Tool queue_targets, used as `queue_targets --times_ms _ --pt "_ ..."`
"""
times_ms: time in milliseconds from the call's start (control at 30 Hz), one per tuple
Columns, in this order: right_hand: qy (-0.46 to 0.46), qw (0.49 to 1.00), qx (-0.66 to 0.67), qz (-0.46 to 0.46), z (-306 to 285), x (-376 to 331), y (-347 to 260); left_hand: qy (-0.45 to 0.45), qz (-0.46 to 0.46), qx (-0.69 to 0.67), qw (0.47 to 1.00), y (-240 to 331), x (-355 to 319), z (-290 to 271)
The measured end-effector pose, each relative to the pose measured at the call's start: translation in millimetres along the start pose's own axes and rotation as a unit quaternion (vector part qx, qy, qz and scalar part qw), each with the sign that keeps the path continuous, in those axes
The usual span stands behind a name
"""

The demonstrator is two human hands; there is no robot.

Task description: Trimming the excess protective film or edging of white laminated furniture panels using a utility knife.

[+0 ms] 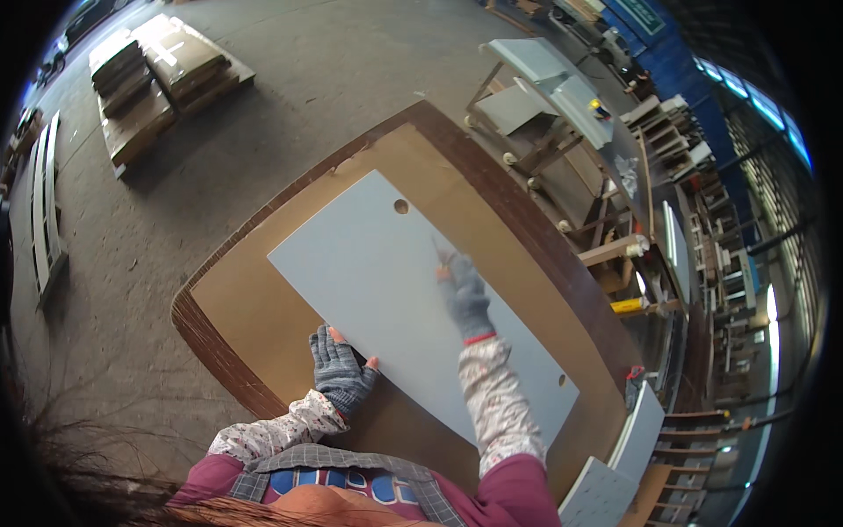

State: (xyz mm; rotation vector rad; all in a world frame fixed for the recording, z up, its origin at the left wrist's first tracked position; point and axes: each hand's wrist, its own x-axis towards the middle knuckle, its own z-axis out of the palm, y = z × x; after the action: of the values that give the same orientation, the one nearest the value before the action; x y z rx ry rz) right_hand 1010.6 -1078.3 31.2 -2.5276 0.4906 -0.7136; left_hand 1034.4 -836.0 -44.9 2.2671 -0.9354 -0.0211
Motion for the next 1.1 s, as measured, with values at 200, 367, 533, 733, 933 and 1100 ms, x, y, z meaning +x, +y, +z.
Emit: queue_targets --times_ms 200,367,533,733,933,1100 --pt "0.001 0.893 0.291 0.344 -5 -105 -47 -0.027 0.022 0.017 0.999 -12 2 3" --pt "0.179 0.770 0.431 0.435 -3 -170 -80 -0.073 0.054 -0.030 0.995 -11 -2 -5" --pt "0.330 0.646 0.500 0.472 49 -186 -143 -0.177 0.209 -0.164 0.948 -64 5 -25" --pt "0.448 0.550 0.495 0.502 102 -197 -175 -0.240 0.489 -0.248 0.801 -74 122 -61" --pt "0.457 0.601 0.424 0.500 105 -170 -187 -0.342 0.496 0.104 0.792 -54 238 -24" --pt "0.431 0.595 0.435 0.521 113 -151 -220 -0.259 0.415 0.067 0.870 -52 293 21"
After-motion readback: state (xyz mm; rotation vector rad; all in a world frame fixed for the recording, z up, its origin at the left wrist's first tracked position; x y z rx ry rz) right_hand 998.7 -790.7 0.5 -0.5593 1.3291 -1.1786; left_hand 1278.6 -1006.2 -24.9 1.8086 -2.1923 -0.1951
